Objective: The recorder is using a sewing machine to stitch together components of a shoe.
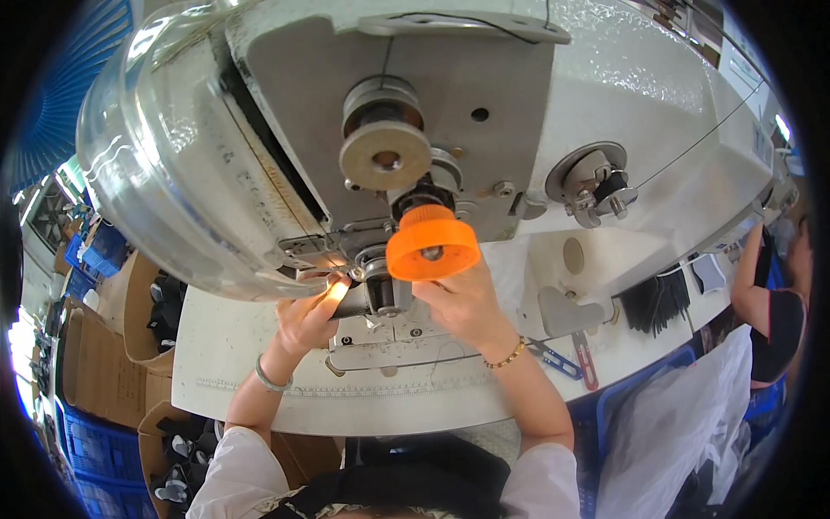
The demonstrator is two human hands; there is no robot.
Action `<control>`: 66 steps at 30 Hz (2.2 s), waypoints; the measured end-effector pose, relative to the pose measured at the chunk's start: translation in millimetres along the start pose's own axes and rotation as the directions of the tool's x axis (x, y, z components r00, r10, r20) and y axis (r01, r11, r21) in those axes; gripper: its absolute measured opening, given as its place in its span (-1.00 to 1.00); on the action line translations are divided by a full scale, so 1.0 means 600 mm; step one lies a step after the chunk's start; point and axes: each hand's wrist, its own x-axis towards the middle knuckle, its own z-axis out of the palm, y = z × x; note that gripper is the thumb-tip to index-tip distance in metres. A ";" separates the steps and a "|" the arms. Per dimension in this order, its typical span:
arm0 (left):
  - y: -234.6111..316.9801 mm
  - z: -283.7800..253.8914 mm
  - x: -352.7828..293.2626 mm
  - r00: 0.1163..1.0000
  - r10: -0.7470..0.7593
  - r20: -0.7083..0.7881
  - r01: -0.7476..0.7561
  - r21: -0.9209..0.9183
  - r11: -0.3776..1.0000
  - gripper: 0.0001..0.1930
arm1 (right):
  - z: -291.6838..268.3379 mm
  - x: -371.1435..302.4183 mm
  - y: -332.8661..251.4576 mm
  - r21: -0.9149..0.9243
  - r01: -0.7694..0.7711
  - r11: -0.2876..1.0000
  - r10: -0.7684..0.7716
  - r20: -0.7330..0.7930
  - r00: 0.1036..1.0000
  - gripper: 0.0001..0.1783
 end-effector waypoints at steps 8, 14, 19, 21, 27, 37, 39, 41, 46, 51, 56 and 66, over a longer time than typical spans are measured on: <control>-0.007 0.008 -0.005 0.999 -0.012 -0.049 0.008 -0.084 0.996 -0.69 | 0.009 -0.017 0.004 -0.065 0.038 0.997 -0.035 0.046 0.998 -0.81; -0.010 0.010 -0.001 0.997 -0.001 -0.081 -0.008 -0.108 0.994 -0.71 | 0.012 -0.040 0.004 0.014 -0.104 0.994 0.102 0.116 0.988 -0.68; -0.008 0.015 -0.001 0.994 -0.010 -0.105 -0.002 -0.110 0.994 -0.69 | 0.009 -0.044 0.001 -0.041 -0.092 0.995 0.096 0.126 0.987 -0.66; -0.006 0.014 -0.005 0.996 -0.027 -0.088 0.017 -0.113 0.994 -0.68 | 0.012 -0.036 0.006 -0.049 0.020 0.999 -0.017 0.061 0.998 -0.80; -0.009 0.014 -0.011 0.996 0.015 -0.083 -0.018 -0.036 0.999 -0.62 | 0.006 -0.023 0.003 -0.016 0.041 0.999 -0.040 0.046 0.998 -0.84; -0.007 0.009 -0.009 1.000 -0.026 -0.014 0.025 -0.062 0.998 -0.66 | 0.013 -0.032 0.018 0.195 -0.134 0.972 0.109 0.137 0.985 -0.81; -0.004 0.008 -0.005 0.999 -0.047 -0.013 0.046 -0.063 0.997 -0.67 | 0.015 -0.032 0.017 0.180 -0.151 0.972 0.130 0.124 0.984 -0.80; -0.003 0.006 -0.001 0.998 -0.056 -0.016 0.055 -0.066 0.996 -0.67 | 0.015 -0.032 0.010 0.159 -0.197 0.967 0.177 0.130 0.976 -0.77; 0.001 -0.001 0.002 0.998 -0.058 -0.006 0.058 -0.028 0.998 -0.66 | 0.008 -0.025 0.001 0.098 -0.152 0.983 0.143 0.094 0.985 -0.72; 0.006 0.007 -0.006 0.990 0.068 -0.119 -0.066 0.023 0.998 -0.65 | 0.000 -0.026 0.003 0.321 -0.221 0.921 0.176 0.162 0.971 -0.68; -0.003 0.005 -0.015 0.988 0.103 -0.114 -0.104 -0.005 0.995 -0.59 | 0.011 -0.039 -0.001 0.289 -0.312 0.905 0.268 0.183 0.946 -0.74; 0.000 0.010 -0.015 0.989 0.011 -0.146 -0.024 -0.091 0.996 -0.54 | 0.019 -0.048 0.004 0.300 -0.332 0.894 0.283 0.195 0.939 -0.74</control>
